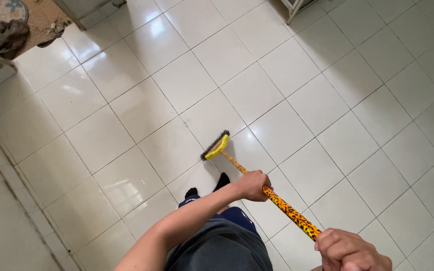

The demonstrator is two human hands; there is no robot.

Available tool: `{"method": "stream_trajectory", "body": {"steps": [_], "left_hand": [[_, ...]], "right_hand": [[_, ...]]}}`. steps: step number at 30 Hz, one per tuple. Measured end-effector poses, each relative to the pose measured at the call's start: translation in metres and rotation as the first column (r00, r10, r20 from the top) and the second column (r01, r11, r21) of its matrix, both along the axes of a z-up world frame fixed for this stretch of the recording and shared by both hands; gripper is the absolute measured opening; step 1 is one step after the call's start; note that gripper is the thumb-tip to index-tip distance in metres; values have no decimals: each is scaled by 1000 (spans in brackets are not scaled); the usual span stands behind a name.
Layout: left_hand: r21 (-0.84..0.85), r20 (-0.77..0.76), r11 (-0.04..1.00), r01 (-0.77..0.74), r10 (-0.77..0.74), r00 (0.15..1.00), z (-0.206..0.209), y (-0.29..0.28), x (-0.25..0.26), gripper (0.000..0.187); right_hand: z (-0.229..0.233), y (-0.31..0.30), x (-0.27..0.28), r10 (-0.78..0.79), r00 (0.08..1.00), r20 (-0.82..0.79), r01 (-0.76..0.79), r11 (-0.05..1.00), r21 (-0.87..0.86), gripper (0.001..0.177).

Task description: The person sweeps a tiled floor using a broom, pushing debris toward and through a doorway into another room.

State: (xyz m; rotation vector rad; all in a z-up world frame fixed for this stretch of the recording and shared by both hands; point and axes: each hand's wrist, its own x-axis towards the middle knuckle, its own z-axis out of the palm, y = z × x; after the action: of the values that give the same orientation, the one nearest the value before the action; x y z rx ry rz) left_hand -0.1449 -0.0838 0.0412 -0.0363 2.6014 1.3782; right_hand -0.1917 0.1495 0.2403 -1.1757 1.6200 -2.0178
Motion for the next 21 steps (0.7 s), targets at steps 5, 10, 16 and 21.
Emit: {"method": "stream_trajectory", "body": {"steps": [5, 10, 16, 21], "left_hand": [[95, -36, 994, 47, -44, 998, -22, 35, -44, 17], [131, -50, 991, 28, -22, 999, -58, 50, -72, 20], [111, -11, 978, -176, 178, 984, -59, 8, -71, 27], [80, -24, 950, -301, 303, 953, -72, -39, -55, 29]], "right_hand": [[45, -16, -18, -105, 993, -47, 111, 982, 154, 21], [46, -72, -1, -518, 855, -32, 513, 833, 206, 19], [23, -98, -32, -234, 971, 44, 237, 970, -61, 23], [-1, -133, -37, -134, 989, 66, 139, 987, -84, 22]]}}
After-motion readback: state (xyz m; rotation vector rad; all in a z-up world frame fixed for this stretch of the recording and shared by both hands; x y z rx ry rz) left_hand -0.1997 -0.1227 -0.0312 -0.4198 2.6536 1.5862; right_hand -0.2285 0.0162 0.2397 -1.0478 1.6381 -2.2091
